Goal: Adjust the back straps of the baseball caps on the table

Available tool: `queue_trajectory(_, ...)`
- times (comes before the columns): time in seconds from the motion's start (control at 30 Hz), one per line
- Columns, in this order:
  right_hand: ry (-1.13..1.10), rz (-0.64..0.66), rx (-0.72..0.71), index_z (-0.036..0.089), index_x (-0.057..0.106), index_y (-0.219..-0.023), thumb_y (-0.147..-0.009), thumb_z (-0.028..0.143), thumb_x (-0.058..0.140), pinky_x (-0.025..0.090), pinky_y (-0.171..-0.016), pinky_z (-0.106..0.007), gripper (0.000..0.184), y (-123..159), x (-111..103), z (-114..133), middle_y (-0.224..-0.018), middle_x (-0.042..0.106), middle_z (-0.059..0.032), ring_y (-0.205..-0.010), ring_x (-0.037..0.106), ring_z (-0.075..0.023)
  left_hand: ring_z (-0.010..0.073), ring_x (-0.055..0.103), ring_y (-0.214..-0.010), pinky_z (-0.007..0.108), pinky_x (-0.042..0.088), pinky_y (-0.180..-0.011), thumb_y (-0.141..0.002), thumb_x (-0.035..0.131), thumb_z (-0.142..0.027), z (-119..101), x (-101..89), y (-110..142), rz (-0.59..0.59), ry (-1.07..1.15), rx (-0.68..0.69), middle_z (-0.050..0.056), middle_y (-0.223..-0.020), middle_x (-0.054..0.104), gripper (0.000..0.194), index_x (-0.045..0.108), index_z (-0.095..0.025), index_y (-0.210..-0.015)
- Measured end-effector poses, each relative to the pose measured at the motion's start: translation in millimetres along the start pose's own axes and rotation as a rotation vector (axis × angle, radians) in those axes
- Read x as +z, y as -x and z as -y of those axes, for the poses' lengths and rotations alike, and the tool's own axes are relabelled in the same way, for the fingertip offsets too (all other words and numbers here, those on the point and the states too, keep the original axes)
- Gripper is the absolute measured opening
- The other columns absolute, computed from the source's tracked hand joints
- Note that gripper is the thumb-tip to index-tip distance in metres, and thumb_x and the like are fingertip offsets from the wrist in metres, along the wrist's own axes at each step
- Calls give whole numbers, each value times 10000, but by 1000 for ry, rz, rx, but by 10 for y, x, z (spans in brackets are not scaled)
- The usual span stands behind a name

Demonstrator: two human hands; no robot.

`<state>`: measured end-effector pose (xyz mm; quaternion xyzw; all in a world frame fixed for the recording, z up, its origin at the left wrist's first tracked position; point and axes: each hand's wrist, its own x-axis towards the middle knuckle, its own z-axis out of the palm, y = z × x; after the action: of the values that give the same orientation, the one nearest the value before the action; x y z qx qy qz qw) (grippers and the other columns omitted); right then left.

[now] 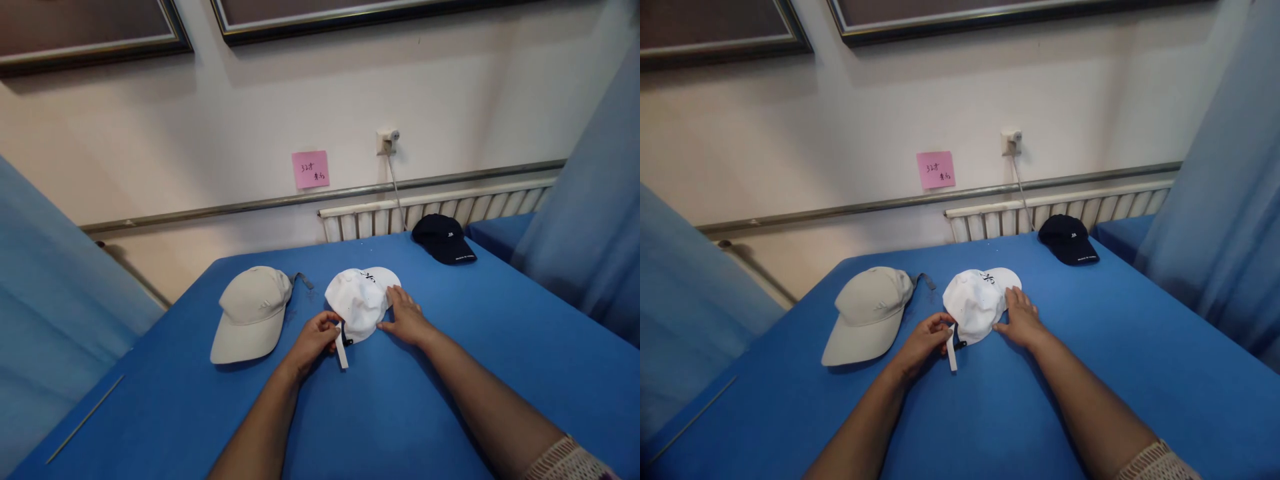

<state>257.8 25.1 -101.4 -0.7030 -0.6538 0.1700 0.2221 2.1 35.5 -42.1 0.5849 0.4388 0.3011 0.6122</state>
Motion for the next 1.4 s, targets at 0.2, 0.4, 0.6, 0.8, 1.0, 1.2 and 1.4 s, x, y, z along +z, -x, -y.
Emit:
queue_trajectory(0.2, 78, -282, 266, 125, 273, -1451, -814, 359, 593, 334, -1013, -499, 751, -173, -47, -100, -1531, 224, -221, -1332, 351, -389, 76, 516, -475, 206, 421, -489, -752, 688, -282, 40, -31, -8, 23, 25, -68, -13, -606, 579, 275, 630, -107, -956)
queue_trajectory(0.4, 47, -398, 173, 113, 520, -1259, -809, 212, 549, 387, -967, -455, 462, -129, -225, -53, -1330, 489, -222, -1201, 492, -346, 100, 556, -517, 232, 453, -532, -720, 742, -311, 23, -17, 21, 146, 27, -111, 23, -646, 629, 354, 633, -99, -982)
queue_trajectory(0.6, -289, -152, -480, 210, 641, -936, -800, 65, 432, 466, -820, -271, 288, 257, -224, 399, -947, 681, -34, -882, 630, -164, 84, 520, -492, 211, 417, -519, -730, 671, -253, 17, -13, 1, 13, -12, -66, 0, -613, 602, 239, 644, -106, -916)
queue_trajectory(0.8, -213, 79, -605, 200, 635, -894, -825, 112, 477, 442, -753, -261, 194, 365, -77, 570, -910, 671, -36, -824, 608, -166, 80, 455, -441, 208, 373, -475, -677, 577, -129, 36, -57, -43, -94, -66, -74, -31, -537, 548, 168, 650, -126, -828)
queue_trajectory(1.0, -37, -32, -296, 176, 601, -970, -849, 150, 471, 414, -804, -267, 179, 106, -113, 260, -1015, 650, -78, -905, 599, -178, 81, 449, -420, 201, 352, -454, -670, 573, -148, 35, -71, -33, -52, -92, -126, -40, -505, 530, 178, 643, -135, -833)
queue_trajectory(1.2, 74, -68, -110, 141, 588, -1116, -852, 188, 499, 388, -928, -294, 282, -41, -140, 22, -1245, 584, -143, -1107, 561, -222, 73, 464, -443, 201, 380, -481, -693, 614, -215, -33, -20, 46, 80, -34, -131, -26, -549, 564, 213, 645, -126, -883)
queue_trajectory(1.4, 132, -117, -9, 145, 609, -1121, -836, 199, 547, 380, -929, -332, 296, -39, -329, -8, -1208, 601, -154, -1139, 538, -264, 86, 489, -466, 208, 372, -478, -720, 657, -313, 3, 25, 32, 81, -92, -148, 9, -621, 625, 321, 627, -122, -976)
